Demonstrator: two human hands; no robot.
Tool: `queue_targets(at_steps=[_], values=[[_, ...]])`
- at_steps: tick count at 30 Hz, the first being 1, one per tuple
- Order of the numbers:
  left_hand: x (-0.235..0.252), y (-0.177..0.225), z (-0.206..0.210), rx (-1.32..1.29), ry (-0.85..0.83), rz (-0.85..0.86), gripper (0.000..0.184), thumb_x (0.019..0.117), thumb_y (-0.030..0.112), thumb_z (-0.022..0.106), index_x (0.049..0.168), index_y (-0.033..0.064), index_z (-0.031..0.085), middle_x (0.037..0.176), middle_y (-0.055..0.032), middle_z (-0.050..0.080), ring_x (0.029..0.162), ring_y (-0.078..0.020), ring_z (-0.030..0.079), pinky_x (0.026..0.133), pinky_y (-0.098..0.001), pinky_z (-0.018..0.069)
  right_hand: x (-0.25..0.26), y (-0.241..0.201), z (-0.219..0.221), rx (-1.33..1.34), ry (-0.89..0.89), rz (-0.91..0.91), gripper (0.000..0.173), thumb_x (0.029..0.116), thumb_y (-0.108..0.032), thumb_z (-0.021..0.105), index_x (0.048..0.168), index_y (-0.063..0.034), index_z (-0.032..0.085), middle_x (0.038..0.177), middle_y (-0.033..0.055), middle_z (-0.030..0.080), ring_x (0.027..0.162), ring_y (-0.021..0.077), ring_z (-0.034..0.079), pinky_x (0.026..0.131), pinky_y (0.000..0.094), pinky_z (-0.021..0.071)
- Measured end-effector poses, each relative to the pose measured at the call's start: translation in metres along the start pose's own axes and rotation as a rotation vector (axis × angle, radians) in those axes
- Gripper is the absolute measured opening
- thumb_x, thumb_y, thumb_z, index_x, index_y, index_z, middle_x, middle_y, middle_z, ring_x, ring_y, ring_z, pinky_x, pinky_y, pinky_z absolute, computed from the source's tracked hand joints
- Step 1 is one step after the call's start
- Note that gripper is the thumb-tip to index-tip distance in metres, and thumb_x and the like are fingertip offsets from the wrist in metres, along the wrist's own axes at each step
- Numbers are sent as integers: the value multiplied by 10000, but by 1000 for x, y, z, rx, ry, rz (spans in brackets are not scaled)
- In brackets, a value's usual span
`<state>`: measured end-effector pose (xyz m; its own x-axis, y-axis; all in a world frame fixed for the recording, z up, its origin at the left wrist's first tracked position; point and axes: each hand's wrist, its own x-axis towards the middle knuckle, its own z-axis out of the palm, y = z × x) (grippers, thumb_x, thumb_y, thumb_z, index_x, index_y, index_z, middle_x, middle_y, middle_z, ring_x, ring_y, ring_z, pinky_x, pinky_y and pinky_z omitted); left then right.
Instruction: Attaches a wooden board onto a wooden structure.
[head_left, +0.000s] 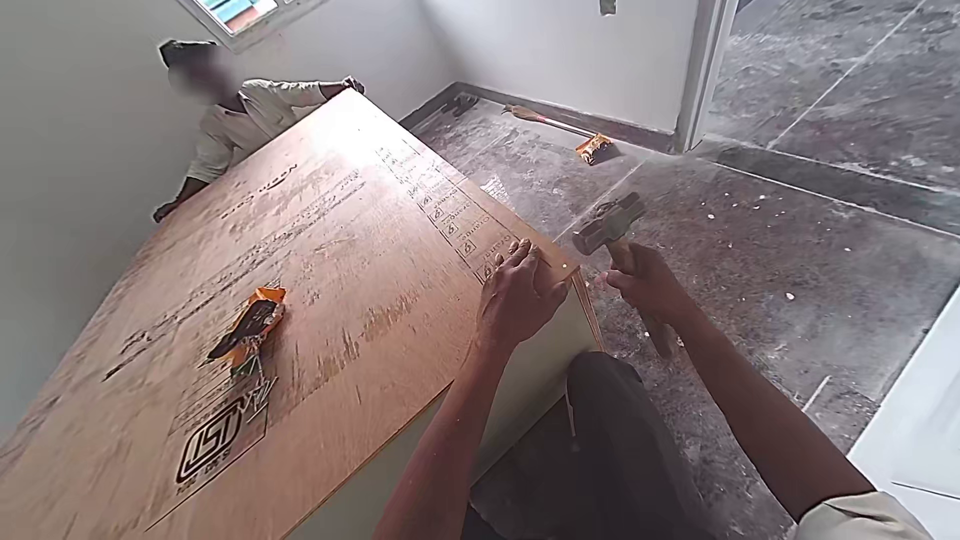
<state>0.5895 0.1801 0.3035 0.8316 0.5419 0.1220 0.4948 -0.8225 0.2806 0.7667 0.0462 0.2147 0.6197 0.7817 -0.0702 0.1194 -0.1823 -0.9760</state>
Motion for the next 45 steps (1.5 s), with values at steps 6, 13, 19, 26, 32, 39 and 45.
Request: queue_targets(at_steps=[6, 13, 19, 26, 32, 39, 45], values=[[0, 2, 2, 18, 12, 21, 659, 923, 468, 687, 1392, 10, 621, 1514, -170, 542, 1459, -298, 461, 1209, -512, 328, 12, -26, -44, 408, 461, -133, 167, 946, -83, 633, 924, -173, 494, 581, -68, 456, 393, 42, 435, 390, 222, 451], [1, 4, -2, 2, -21, -15, 665, 919, 464, 709, 1409, 26, 612, 1526, -148, 535, 1469, -274, 448, 1216, -506, 316, 3, -8, -8, -179, -42, 7, 149, 964, -74, 672, 1031, 4, 564, 696, 100, 554, 505, 171, 532, 499, 338, 490], [1, 1, 1, -8, 14, 18, 668, 911, 458, 724, 1421, 44, 602, 1521, -149, 538, 1457, -285, 460, 1211, -498, 330, -13, -1, -13, 45, 163, 55, 149, 955, -40, 680, 1002, -21, 540, 671, 70, 543, 460, 129, 521, 459, 281, 500], [15, 3, -1, 35, -167, 279, 408, 1016, 295, 525, 1413, 300, 617, 1544, -17, 505, 1546, -361, 247, 1116, -761, 205, -69, 73, 5, 189, 127, 312, 146, 943, -38, 656, 1030, -26, 540, 662, 25, 519, 434, 97, 470, 410, 250, 441], [28, -3, 0, 17, -162, 381, 284, 962, 286, 575, 1196, 221, 722, 1301, -43, 635, 1445, -380, 366, 1102, -719, 256, -111, 129, 52, 102, -51, 526, 157, 876, -61, 691, 978, -24, 578, 627, 46, 519, 462, 146, 480, 454, 330, 444], [17, -8, 0, -128, -120, 436, 507, 972, 177, 612, 1477, 194, 577, 1513, -58, 550, 1492, -317, 379, 1153, -737, 210, -106, 131, 58, -122, -171, 600, 174, 963, -139, 696, 1016, -21, 580, 636, 62, 526, 462, 149, 487, 453, 313, 446], [-39, -43, -27, -199, -137, 279, 482, 956, 150, 636, 1428, 58, 604, 1520, -136, 541, 1489, -307, 400, 1248, -536, 223, -108, 141, 63, -219, -192, 478, 268, 988, -258, 706, 914, -19, 610, 568, 16, 507, 436, 106, 454, 436, 287, 417]])
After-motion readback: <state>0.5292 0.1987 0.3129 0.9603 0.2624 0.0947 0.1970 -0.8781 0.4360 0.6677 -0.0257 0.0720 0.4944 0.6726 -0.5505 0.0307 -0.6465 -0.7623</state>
